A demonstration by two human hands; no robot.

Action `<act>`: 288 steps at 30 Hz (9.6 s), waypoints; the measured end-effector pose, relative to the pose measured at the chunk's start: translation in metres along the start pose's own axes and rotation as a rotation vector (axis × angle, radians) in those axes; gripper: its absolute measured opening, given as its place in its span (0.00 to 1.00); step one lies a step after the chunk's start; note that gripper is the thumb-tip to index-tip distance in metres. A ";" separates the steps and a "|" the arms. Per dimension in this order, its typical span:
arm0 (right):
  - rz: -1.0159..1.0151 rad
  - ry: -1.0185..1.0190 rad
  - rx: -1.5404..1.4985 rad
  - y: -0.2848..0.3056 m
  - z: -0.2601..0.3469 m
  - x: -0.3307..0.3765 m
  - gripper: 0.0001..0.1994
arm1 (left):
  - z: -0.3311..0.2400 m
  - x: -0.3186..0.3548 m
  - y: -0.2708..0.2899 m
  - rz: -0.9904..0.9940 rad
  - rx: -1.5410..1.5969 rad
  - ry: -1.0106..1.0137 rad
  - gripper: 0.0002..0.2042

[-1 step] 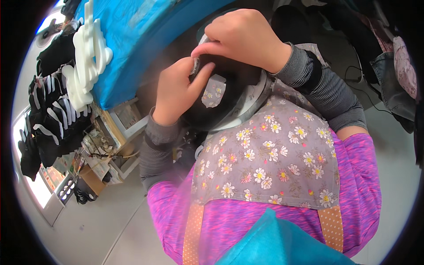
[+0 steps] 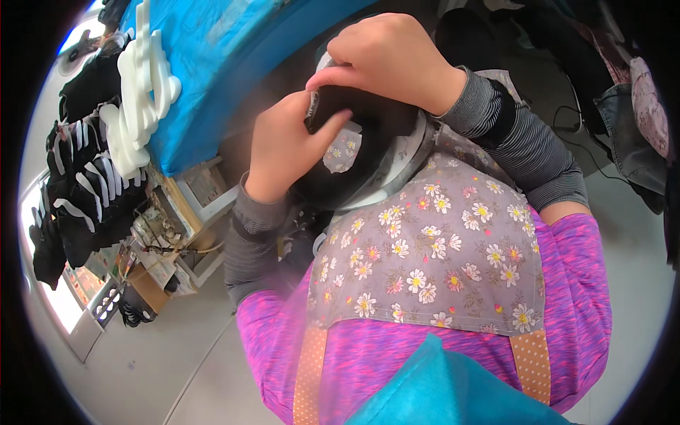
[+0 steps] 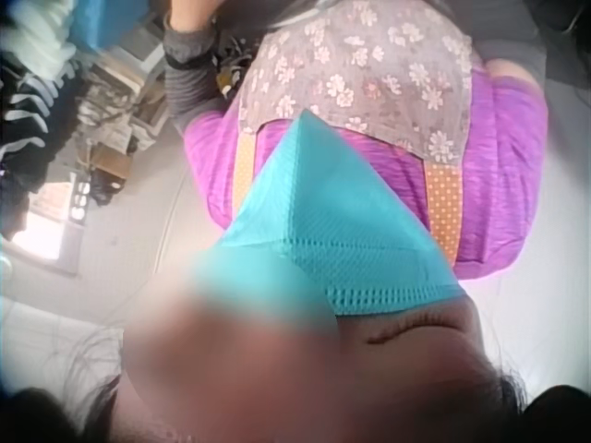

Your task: The person handles a black shoe upper, fits a white foam piece inside it, and aligns the components by hand.

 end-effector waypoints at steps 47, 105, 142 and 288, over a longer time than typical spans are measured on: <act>0.493 -0.327 -0.623 -0.094 0.065 0.047 0.09 | 0.034 0.104 0.013 -0.173 -0.035 0.359 0.15; 0.982 -0.417 -0.757 -0.144 0.010 0.079 0.23 | 0.070 0.097 -0.073 -0.355 -0.164 0.307 0.07; 0.957 -0.435 -0.726 -0.156 0.019 0.060 0.30 | 0.079 0.096 -0.070 -0.412 -0.330 0.474 0.10; 0.440 -0.143 -0.612 -0.188 0.026 0.035 0.15 | 0.121 0.123 0.013 -0.458 -0.565 0.472 0.14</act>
Point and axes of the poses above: each hand's wrist, its own x-axis away from the middle knuckle, its own y-axis out of the back of the hand, z = x × y, the point moved 5 cm from there along -x, towards the middle knuckle, and after that the axes turned 1 degree about y, right-handed, at the moved point
